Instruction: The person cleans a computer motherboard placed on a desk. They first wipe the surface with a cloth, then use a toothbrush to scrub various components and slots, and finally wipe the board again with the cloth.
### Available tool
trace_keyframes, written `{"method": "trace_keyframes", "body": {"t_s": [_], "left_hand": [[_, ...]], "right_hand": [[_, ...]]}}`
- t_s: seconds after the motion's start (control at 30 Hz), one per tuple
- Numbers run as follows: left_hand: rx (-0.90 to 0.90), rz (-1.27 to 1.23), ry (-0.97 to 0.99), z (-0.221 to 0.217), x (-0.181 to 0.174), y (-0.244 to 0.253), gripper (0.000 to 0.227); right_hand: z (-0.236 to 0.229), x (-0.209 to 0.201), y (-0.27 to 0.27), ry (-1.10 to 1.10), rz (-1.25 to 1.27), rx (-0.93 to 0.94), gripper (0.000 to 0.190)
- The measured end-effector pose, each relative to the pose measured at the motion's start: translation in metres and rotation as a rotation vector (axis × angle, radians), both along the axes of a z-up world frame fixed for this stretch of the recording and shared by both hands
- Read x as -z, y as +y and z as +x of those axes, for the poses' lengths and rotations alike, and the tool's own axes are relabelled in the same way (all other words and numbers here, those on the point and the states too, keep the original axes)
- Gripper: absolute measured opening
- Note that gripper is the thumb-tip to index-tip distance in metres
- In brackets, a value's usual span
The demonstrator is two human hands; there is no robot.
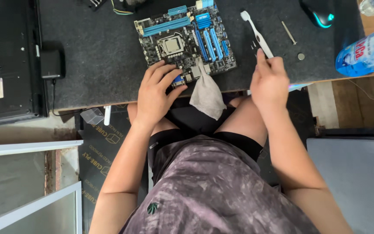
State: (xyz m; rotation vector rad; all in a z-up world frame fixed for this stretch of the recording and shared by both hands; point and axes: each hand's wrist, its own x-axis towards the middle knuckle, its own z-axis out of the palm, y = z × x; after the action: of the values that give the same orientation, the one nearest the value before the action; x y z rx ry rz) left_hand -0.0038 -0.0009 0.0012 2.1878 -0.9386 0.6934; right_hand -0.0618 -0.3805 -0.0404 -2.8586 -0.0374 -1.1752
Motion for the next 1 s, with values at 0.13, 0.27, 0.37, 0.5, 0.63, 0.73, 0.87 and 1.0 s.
{"method": "trace_keyframes", "body": {"t_s": [0.13, 0.27, 0.37, 0.5, 0.63, 0.73, 0.87, 1.0], "left_hand": [[-0.006, -0.011, 0.025, 0.0, 0.005, -0.001, 0.047], [-0.008, -0.017, 0.037, -0.001, 0.003, -0.001, 0.046], [0.008, 0.019, 0.071, -0.003, -0.004, 0.001, 0.043], [0.031, 0.07, 0.121, -0.005, -0.007, 0.003, 0.041], [0.039, 0.043, 0.114, -0.004, -0.007, 0.002, 0.04], [0.019, 0.032, 0.101, -0.006, -0.004, 0.003, 0.039], [-0.003, -0.027, 0.091, -0.001, 0.005, 0.0, 0.042], [-0.014, -0.046, 0.059, 0.006, 0.009, -0.001, 0.046]], "right_hand": [[0.009, 0.004, 0.029, 0.045, -0.033, -0.035, 0.045], [0.009, -0.052, 0.07, 0.013, 0.0, -0.134, 0.045], [0.007, -0.099, 0.092, 0.26, 0.099, -0.402, 0.054], [0.034, -0.104, 0.095, 0.608, -0.083, -0.554, 0.079], [0.059, -0.106, 0.103, 0.858, -0.059, -0.529, 0.078], [0.061, -0.097, 0.113, 0.817, -0.118, -0.494, 0.072], [0.03, -0.079, 0.134, 0.62, 0.012, -0.376, 0.075], [-0.017, -0.071, 0.159, 0.214, 0.032, -0.15, 0.1]]}}
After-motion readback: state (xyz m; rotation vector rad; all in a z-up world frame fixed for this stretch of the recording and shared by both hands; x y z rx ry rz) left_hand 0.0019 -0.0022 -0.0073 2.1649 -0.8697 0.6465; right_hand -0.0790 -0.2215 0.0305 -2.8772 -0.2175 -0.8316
